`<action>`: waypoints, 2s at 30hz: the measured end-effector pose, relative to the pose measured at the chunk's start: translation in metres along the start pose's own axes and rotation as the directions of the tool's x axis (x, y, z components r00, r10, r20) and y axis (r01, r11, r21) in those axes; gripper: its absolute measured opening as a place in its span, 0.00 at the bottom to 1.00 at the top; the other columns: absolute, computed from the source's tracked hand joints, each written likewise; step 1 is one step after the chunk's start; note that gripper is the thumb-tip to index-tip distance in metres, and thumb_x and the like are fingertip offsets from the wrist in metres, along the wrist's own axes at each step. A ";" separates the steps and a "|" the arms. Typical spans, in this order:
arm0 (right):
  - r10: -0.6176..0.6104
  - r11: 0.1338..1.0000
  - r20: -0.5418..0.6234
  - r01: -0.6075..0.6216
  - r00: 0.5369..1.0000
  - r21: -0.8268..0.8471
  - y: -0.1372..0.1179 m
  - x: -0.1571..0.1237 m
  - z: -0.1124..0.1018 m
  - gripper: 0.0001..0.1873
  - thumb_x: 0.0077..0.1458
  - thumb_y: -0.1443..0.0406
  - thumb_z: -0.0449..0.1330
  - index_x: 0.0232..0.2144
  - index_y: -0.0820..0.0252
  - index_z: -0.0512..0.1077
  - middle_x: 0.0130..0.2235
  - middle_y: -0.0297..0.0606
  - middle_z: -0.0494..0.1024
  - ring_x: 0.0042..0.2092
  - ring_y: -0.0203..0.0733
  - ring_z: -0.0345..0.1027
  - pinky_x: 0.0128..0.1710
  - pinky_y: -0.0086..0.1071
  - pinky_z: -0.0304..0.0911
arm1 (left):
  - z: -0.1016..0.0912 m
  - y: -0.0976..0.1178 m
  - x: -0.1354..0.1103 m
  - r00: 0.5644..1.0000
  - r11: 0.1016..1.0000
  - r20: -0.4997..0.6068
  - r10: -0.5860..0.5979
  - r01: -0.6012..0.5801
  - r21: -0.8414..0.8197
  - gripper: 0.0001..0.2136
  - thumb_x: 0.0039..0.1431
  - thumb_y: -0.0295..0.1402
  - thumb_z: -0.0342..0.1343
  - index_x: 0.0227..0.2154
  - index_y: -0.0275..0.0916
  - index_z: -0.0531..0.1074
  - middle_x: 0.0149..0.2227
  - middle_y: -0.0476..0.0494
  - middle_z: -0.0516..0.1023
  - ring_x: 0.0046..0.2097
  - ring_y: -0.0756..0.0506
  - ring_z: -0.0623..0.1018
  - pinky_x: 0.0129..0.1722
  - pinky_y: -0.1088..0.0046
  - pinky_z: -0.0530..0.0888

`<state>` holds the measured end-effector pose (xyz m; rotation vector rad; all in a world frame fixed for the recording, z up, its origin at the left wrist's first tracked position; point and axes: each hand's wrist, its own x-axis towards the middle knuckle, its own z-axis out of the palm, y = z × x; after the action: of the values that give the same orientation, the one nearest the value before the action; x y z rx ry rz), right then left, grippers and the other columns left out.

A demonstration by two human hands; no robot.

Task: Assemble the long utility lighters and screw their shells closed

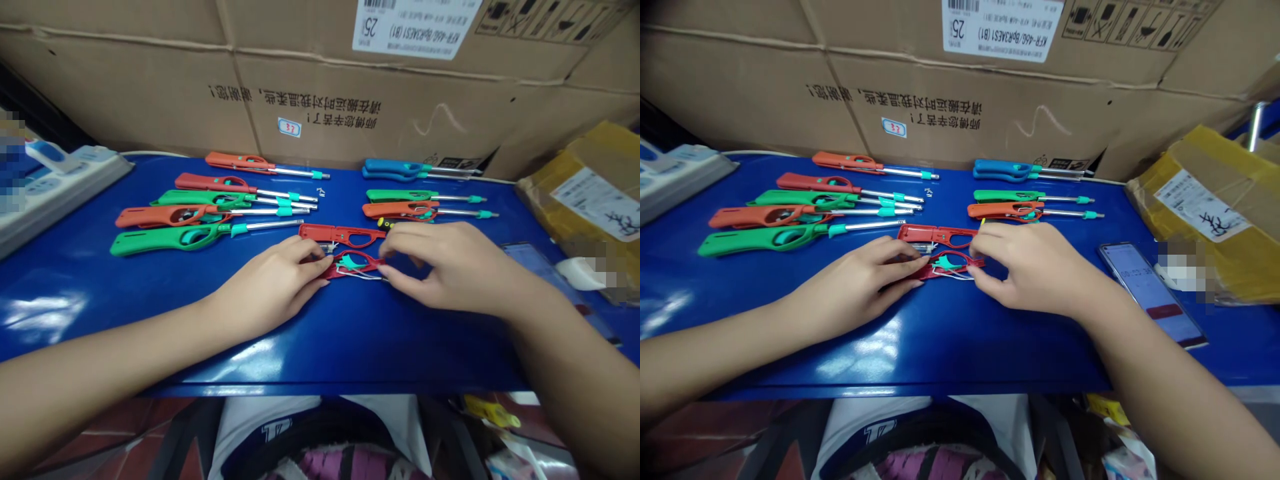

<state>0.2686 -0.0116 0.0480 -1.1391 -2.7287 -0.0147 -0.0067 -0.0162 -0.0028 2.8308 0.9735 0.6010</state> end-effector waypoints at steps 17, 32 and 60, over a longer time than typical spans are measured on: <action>0.072 0.997 0.301 -0.071 0.951 -0.015 0.022 -0.005 -0.003 0.05 0.60 0.66 0.58 0.33 0.54 0.74 0.35 0.35 0.79 0.36 0.42 0.71 0.30 0.32 0.51 | -0.005 -0.008 0.002 0.999 1.000 0.040 -0.016 0.015 0.027 0.13 0.69 0.31 0.54 0.52 0.38 0.78 0.47 0.41 0.79 0.46 0.41 0.78 0.47 0.61 0.79; 0.044 0.996 0.265 -0.062 0.963 0.061 0.015 -0.002 0.006 0.14 0.67 0.62 0.54 0.31 0.59 0.75 0.33 0.38 0.78 0.34 0.42 0.70 0.33 0.34 0.56 | -0.004 -0.007 0.003 0.999 0.999 0.039 -0.032 0.031 0.017 0.13 0.69 0.32 0.54 0.52 0.38 0.78 0.45 0.40 0.79 0.47 0.41 0.77 0.47 0.61 0.78; -0.021 0.982 0.063 0.009 0.998 0.189 -0.009 0.008 0.030 0.12 0.69 0.64 0.53 0.50 0.59 0.72 0.49 0.43 0.80 0.48 0.46 0.75 0.44 0.36 0.68 | -0.002 -0.008 0.005 1.000 0.999 0.019 -0.007 0.007 -0.032 0.14 0.70 0.31 0.52 0.53 0.37 0.76 0.47 0.39 0.79 0.47 0.41 0.76 0.48 0.61 0.76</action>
<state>0.2512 -0.0099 0.0203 -1.0832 -2.7237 0.2778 -0.0082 -0.0071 -0.0006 2.7986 0.9614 0.5832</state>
